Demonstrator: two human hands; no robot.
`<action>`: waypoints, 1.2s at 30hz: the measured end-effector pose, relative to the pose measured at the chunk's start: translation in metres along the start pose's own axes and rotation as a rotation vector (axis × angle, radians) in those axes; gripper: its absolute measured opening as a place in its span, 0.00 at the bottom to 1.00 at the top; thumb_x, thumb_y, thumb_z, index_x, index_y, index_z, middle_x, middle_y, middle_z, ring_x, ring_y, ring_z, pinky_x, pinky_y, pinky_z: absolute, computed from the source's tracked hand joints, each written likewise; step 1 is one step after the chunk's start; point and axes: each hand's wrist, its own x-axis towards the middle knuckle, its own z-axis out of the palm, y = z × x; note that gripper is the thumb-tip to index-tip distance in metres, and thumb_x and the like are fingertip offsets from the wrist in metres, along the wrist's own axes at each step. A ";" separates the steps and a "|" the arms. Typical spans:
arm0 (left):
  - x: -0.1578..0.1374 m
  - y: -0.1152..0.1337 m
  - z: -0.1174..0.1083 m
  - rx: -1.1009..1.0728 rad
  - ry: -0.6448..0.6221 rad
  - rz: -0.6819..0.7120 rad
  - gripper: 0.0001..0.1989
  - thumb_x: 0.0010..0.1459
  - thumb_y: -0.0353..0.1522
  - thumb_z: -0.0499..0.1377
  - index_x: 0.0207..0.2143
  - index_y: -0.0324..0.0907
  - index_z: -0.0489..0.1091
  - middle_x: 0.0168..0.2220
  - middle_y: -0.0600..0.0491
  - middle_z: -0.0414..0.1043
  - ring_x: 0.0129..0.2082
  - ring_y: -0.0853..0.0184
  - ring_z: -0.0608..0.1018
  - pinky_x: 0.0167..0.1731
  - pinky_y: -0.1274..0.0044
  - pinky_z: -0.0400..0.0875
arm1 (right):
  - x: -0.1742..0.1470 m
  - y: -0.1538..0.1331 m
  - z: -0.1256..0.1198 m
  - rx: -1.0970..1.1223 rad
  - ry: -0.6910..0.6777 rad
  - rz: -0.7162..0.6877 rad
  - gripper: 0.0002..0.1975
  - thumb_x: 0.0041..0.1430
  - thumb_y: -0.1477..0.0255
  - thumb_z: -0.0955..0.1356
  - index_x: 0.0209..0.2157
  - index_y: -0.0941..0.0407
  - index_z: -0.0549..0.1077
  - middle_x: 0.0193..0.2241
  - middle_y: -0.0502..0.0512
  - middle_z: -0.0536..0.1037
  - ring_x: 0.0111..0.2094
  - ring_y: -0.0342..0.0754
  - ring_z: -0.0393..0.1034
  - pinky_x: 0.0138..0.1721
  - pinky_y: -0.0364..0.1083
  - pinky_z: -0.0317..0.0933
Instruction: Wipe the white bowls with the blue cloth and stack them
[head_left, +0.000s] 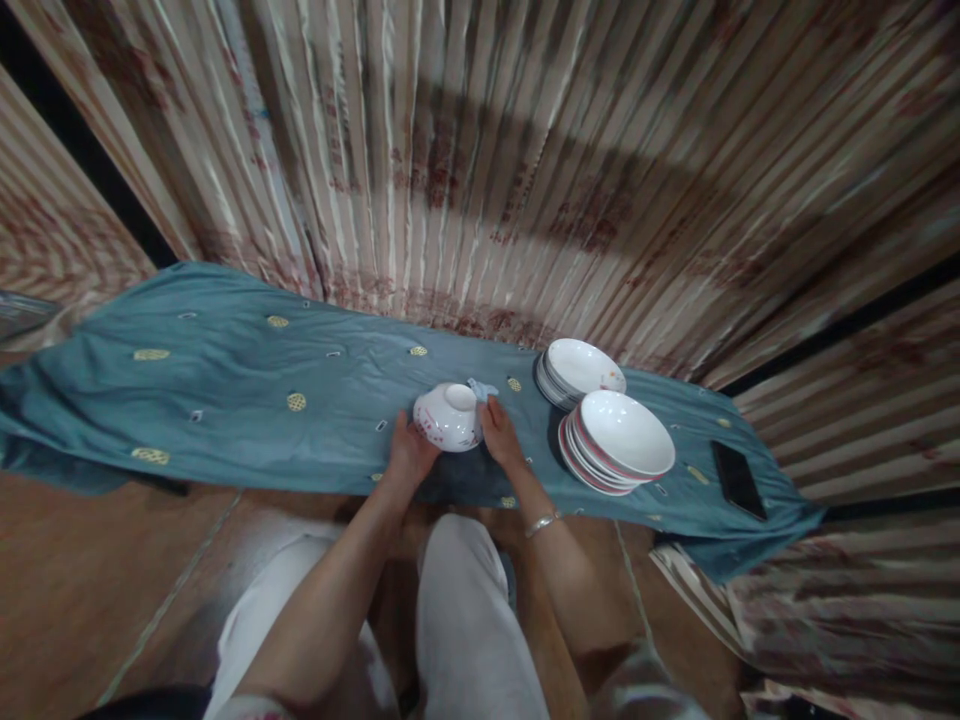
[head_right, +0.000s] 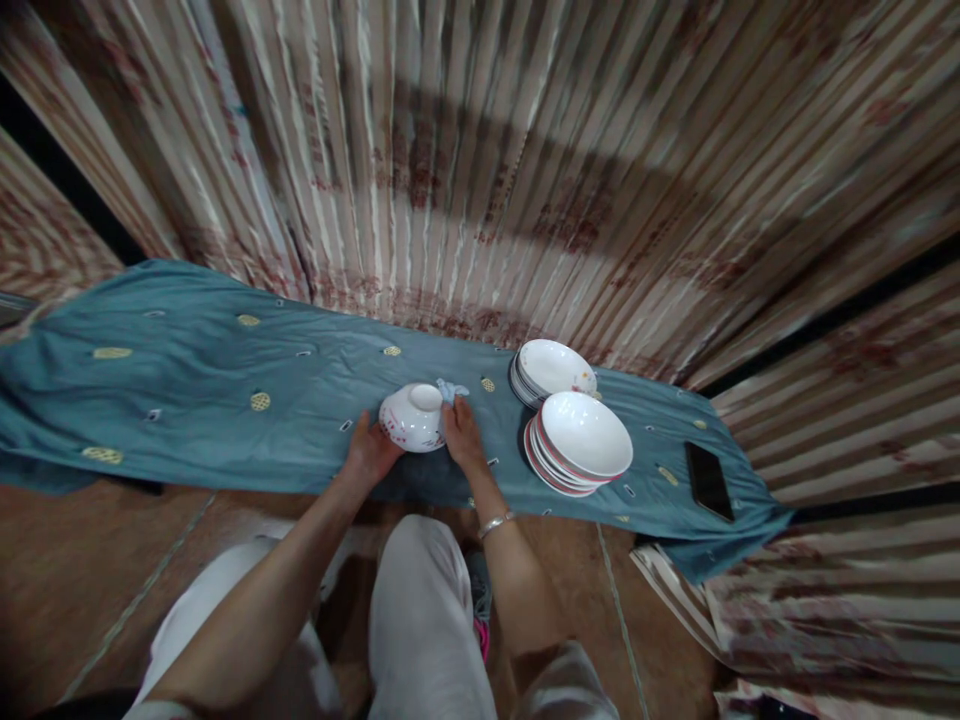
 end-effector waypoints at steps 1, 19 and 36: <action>0.001 0.000 -0.001 -0.007 -0.010 0.004 0.28 0.69 0.42 0.41 0.62 0.34 0.62 0.51 0.38 0.76 0.54 0.54 0.76 0.53 0.63 0.71 | -0.006 -0.001 0.002 -0.013 0.000 0.024 0.33 0.65 0.52 0.56 0.60 0.61 0.67 0.60 0.65 0.69 0.64 0.55 0.59 0.66 0.57 0.51; 0.002 -0.001 -0.003 0.009 -0.068 -0.002 0.30 0.69 0.43 0.39 0.63 0.34 0.61 0.51 0.39 0.77 0.52 0.55 0.78 0.52 0.63 0.72 | -0.092 -0.037 0.045 -0.275 0.109 0.019 0.35 0.68 0.59 0.58 0.66 0.68 0.53 0.68 0.80 0.46 0.70 0.63 0.40 0.64 0.64 0.50; -0.002 0.001 -0.002 0.038 -0.019 -0.026 0.27 0.69 0.41 0.39 0.54 0.35 0.69 0.42 0.43 0.80 0.43 0.58 0.82 0.46 0.68 0.76 | -0.112 -0.052 0.046 -0.519 -0.025 -0.367 0.27 0.63 0.78 0.61 0.63 0.64 0.64 0.67 0.72 0.55 0.71 0.62 0.37 0.64 0.63 0.53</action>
